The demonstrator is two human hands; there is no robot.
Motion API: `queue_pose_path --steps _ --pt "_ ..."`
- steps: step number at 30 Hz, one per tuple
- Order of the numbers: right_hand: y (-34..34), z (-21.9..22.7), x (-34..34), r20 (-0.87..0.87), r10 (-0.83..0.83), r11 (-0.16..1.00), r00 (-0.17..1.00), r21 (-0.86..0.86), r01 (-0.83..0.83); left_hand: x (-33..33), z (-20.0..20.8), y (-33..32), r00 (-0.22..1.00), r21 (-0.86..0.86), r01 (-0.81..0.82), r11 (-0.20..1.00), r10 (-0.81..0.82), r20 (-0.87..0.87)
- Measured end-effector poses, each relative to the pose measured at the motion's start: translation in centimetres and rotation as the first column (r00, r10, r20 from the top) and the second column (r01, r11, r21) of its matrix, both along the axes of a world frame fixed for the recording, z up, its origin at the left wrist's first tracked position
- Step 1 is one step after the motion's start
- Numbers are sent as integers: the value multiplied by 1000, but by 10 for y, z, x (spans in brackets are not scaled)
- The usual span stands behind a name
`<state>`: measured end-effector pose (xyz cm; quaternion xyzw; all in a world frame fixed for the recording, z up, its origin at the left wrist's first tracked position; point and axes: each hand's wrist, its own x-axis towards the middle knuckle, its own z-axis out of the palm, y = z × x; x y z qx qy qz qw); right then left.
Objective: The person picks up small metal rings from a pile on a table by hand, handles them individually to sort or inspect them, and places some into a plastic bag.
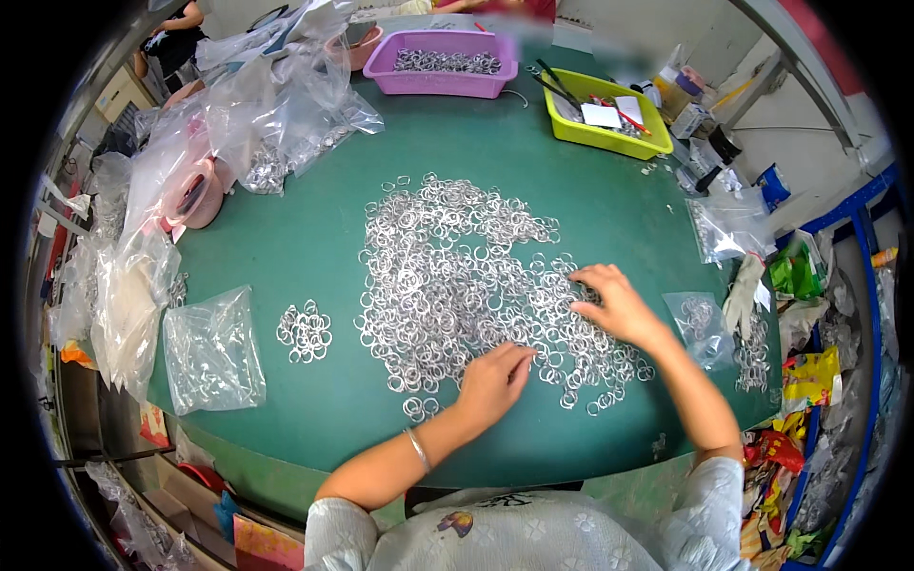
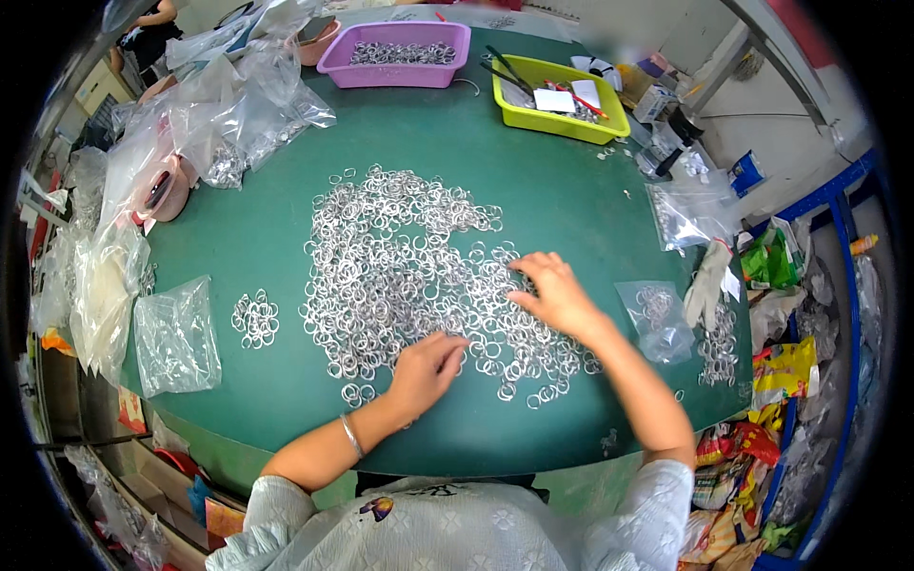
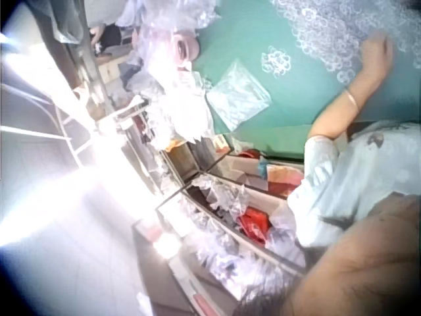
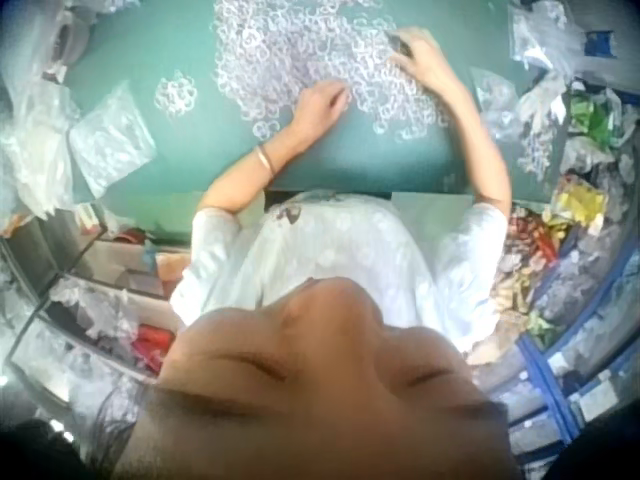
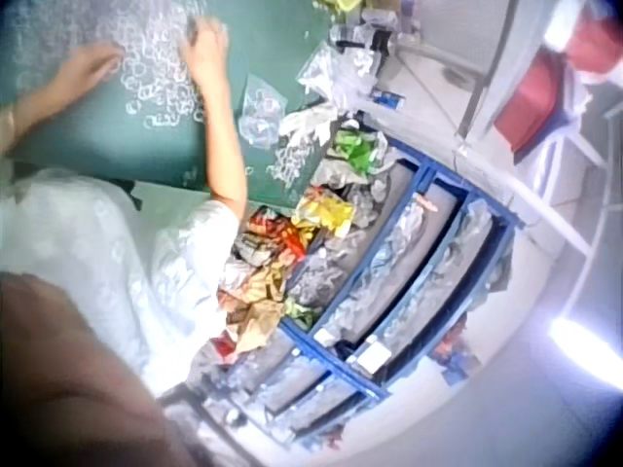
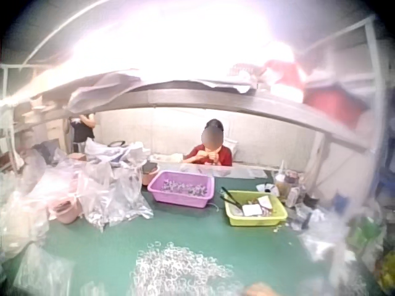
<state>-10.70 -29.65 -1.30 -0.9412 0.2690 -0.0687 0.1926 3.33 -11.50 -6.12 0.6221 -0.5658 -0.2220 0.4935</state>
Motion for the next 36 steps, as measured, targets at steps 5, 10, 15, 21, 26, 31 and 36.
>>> queue_pose_path --steps 5,10,15,21,26,31,36 --pt "43 -29 2 250 -141 955 958 -221 198 -3 0 4 1000 -37 -4 999 5 30" --pt "56 -24 -8 421 -188 934 888 -203 294 -5 4 9 1000 -22 6 1000 -6 20" --pt "58 -15 -15 559 -289 943 777 23 333 -7 24 4 978 -29 -30 999 23 -207" --pt "58 1 -17 446 -605 591 659 807 -4 -5 48 -9 951 78 25 997 0 -309" --pt "75 -11 -14 384 -642 244 663 923 -298 -10 33 -4 861 47 44 998 -14 -509" --pt "86 -13 -11 391 -623 224 677 919 -325 -11 37 1 802 67 134 989 -68 -594" --pt "103 -4 -8 370 -667 273 647 929 -251 -11 41 6 911 -29 38 999 -47 -410"
